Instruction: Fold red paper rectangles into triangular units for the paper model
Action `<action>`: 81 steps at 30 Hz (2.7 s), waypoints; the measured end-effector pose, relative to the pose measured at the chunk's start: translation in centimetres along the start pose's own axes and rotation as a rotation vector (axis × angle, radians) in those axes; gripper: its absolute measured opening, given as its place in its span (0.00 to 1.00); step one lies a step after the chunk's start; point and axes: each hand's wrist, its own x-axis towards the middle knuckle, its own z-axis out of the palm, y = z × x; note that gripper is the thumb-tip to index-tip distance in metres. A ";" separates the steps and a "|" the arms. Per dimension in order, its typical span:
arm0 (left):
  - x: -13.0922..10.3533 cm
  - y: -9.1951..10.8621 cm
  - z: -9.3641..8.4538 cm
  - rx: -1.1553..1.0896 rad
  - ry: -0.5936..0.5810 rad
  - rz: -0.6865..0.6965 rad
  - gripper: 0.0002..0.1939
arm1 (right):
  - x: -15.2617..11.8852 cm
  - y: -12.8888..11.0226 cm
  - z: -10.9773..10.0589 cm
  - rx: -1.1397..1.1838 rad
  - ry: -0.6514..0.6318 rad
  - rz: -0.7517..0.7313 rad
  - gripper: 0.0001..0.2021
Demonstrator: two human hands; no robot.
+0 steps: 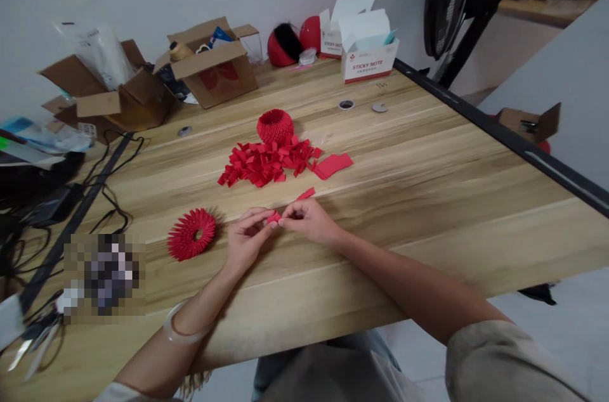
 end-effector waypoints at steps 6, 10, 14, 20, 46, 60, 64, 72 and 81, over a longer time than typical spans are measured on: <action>0.1 -0.2 0.1 -0.056 0.058 -0.039 0.11 | -0.1 -0.3 -0.2 0.027 -0.046 0.018 0.12; 0.1 -0.1 0.2 -0.069 0.060 -0.049 0.11 | -0.1 -0.5 -0.1 0.015 -0.029 0.019 0.11; 0.0 0.2 0.3 -0.046 0.040 -0.024 0.09 | 0.0 -0.3 0.1 -0.029 0.007 -0.023 0.09; -0.1 0.2 0.2 -0.047 0.036 -0.069 0.05 | -0.1 -0.1 0.0 -0.073 0.041 -0.049 0.07; 0.1 0.7 0.5 -0.231 0.079 -0.362 0.09 | -0.9 0.3 0.2 -0.413 0.133 -0.443 0.05; 0.2 -0.2 0.3 -0.394 0.051 -0.428 0.10 | -0.6 -0.4 -0.6 -0.597 -0.015 -0.547 0.06; 0.3 0.0 0.4 -0.355 0.068 -0.415 0.12 | -0.5 -0.5 -0.5 -0.390 -0.023 -0.358 0.06; 0.3 0.5 0.5 -0.323 0.095 -0.412 0.13 | -0.3 -0.6 -0.3 -0.078 -0.068 -0.045 0.12; 0.3 0.6 0.5 -0.287 0.062 -0.409 0.13 | -0.2 -0.6 -0.3 -0.003 -0.082 0.033 0.12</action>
